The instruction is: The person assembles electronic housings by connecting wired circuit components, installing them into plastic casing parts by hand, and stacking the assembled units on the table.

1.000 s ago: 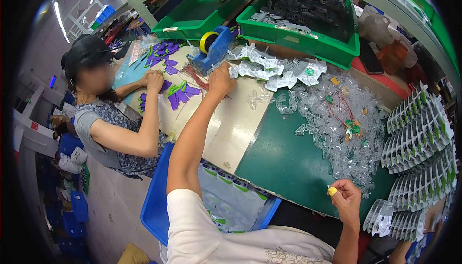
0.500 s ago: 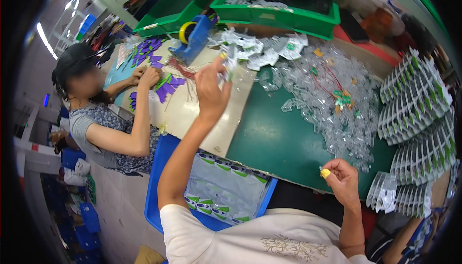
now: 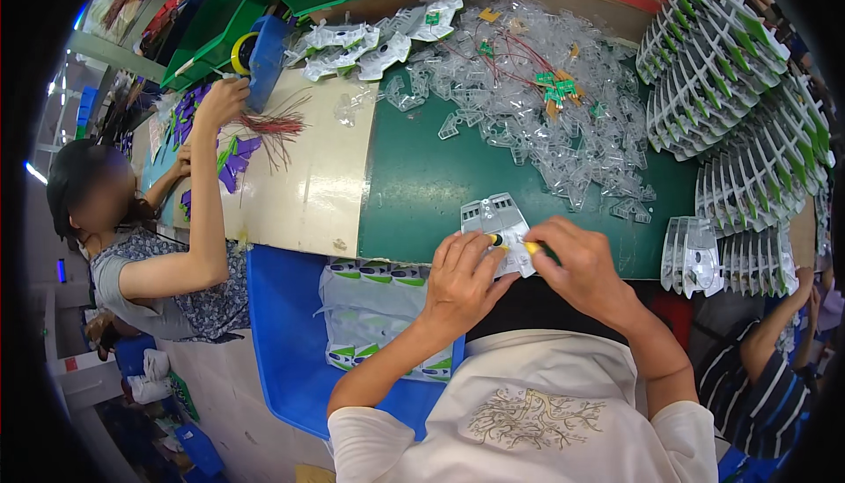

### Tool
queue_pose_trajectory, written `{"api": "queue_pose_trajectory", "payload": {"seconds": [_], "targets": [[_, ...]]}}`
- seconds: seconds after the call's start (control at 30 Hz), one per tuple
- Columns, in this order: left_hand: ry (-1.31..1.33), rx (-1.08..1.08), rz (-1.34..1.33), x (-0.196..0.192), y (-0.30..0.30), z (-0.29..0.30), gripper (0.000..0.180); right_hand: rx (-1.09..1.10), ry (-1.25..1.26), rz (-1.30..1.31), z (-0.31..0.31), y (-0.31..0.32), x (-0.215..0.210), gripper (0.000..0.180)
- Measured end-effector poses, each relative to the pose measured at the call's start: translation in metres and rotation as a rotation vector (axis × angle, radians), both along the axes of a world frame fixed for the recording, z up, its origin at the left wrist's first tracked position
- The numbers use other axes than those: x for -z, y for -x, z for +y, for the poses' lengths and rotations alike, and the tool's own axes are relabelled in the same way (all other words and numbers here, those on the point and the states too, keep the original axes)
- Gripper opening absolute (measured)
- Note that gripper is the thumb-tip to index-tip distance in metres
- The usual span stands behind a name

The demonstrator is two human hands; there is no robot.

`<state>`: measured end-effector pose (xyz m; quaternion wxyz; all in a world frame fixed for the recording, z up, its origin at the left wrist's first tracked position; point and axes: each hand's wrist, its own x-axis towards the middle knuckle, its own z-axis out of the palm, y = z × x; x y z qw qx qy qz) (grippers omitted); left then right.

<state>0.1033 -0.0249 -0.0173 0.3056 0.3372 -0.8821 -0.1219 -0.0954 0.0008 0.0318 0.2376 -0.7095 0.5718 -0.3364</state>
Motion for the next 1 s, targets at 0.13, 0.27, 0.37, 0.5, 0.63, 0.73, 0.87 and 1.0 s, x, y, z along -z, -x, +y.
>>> {"api": "queue_pose_trajectory", "payload": {"seconds": [0.13, 0.27, 0.37, 0.5, 0.63, 0.73, 0.87, 1.0], "targets": [[-0.028, 0.075, 0.015, 0.000, -0.001, -0.004, 0.040, -0.099, 0.160, 0.207, -0.023, -0.012, 0.015, 0.014], [-0.067, 0.087, 0.036, -0.006, -0.005, -0.010, 0.036, -0.207, 0.105, 0.398, -0.028, -0.015, 0.022, 0.017], [-0.226, 0.203, 0.161, -0.008, -0.018, -0.035, 0.029, -0.240, 0.040, 0.392, -0.024, -0.013, 0.019, 0.017], [-0.104, -0.039, 0.238, -0.005, -0.008, -0.113, 0.027, -0.188, 0.037, 0.389, -0.019, -0.014, 0.018, 0.028], [-0.164, -0.184, 0.170, 0.002, 0.008, -0.163, 0.025, -0.160, 0.012, 0.392, -0.015, -0.017, 0.012, 0.034], [-0.263, -0.078, 0.098, 0.000, 0.002, -0.167, 0.024, -0.165, -0.034, 0.374, -0.007, -0.011, 0.006, 0.029], [-0.001, -0.028, 0.119, 0.000, -0.001, -0.151, 0.021, -0.122, -0.019, 0.381, 0.006, -0.006, 0.009, 0.027], [-0.184, -0.139, 0.086, -0.007, 0.005, -0.128, 0.021, -0.102, -0.021, 0.372, 0.007, -0.006, 0.010, 0.026]]}}
